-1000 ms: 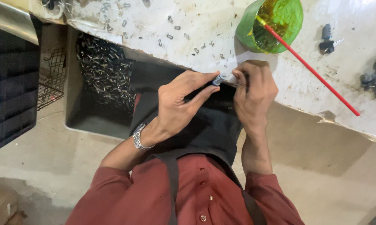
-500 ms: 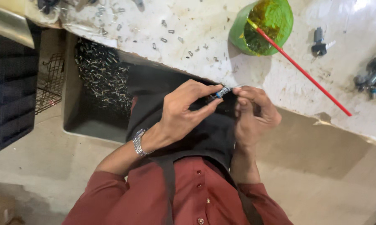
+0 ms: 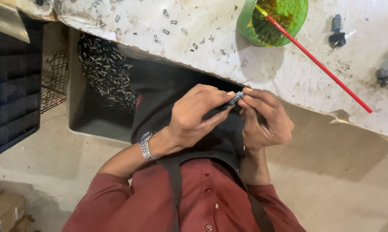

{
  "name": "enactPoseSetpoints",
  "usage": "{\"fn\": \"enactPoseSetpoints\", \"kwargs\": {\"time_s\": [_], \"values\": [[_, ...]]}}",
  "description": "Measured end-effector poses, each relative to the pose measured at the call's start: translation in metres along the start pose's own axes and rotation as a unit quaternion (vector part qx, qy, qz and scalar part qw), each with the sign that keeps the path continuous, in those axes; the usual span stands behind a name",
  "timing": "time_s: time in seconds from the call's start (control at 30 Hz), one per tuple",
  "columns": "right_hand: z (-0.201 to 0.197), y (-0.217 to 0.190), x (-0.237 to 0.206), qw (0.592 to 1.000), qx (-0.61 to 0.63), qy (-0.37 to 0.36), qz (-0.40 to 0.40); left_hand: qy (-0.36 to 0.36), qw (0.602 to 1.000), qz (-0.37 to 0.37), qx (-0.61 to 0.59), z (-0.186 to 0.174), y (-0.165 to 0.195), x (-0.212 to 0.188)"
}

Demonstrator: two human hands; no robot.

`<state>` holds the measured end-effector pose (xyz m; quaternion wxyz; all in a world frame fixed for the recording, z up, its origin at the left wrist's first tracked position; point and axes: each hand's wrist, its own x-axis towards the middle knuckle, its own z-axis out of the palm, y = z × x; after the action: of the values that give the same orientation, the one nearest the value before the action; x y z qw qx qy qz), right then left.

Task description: The person picks up small black plug-like components one at a time from the workbench, holds each in one hand, and uses a long red-handled brush to apply liquid from a green container onto the component. They then place the treated component aside and reach for the next one, repeating this cycle throughout the episode.

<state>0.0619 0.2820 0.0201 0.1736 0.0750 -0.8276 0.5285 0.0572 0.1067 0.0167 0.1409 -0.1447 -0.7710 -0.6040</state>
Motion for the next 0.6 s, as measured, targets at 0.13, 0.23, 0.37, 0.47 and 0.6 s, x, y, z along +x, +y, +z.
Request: {"fn": "enactPoseSetpoints", "kwargs": {"time_s": [0.13, 0.23, 0.37, 0.47, 0.6], "values": [[-0.002, 0.002, -0.003, 0.997, 0.053, -0.007, 0.060, 0.006, 0.997, 0.071, 0.035, 0.000, -0.002, -0.001], [-0.002, 0.005, 0.005, 0.912, 0.325, 0.008, 0.248, 0.003, 0.999, 0.044, -0.002, -0.002, -0.002, 0.001], [-0.006, 0.002, 0.030, 0.934, 0.232, 0.116, 0.247, 0.036, 0.998, -0.048, -0.034, -0.009, -0.004, 0.008], [-0.010, 0.004, 0.055, 0.927, 0.264, 0.201, 0.176, 0.068, 0.992, -0.100, -0.045, -0.012, -0.009, 0.013], [-0.006, 0.005, 0.066, 0.965, 0.152, 0.186, 0.107, 0.046, 0.994, -0.092, -0.028, -0.015, -0.010, 0.017]]}}
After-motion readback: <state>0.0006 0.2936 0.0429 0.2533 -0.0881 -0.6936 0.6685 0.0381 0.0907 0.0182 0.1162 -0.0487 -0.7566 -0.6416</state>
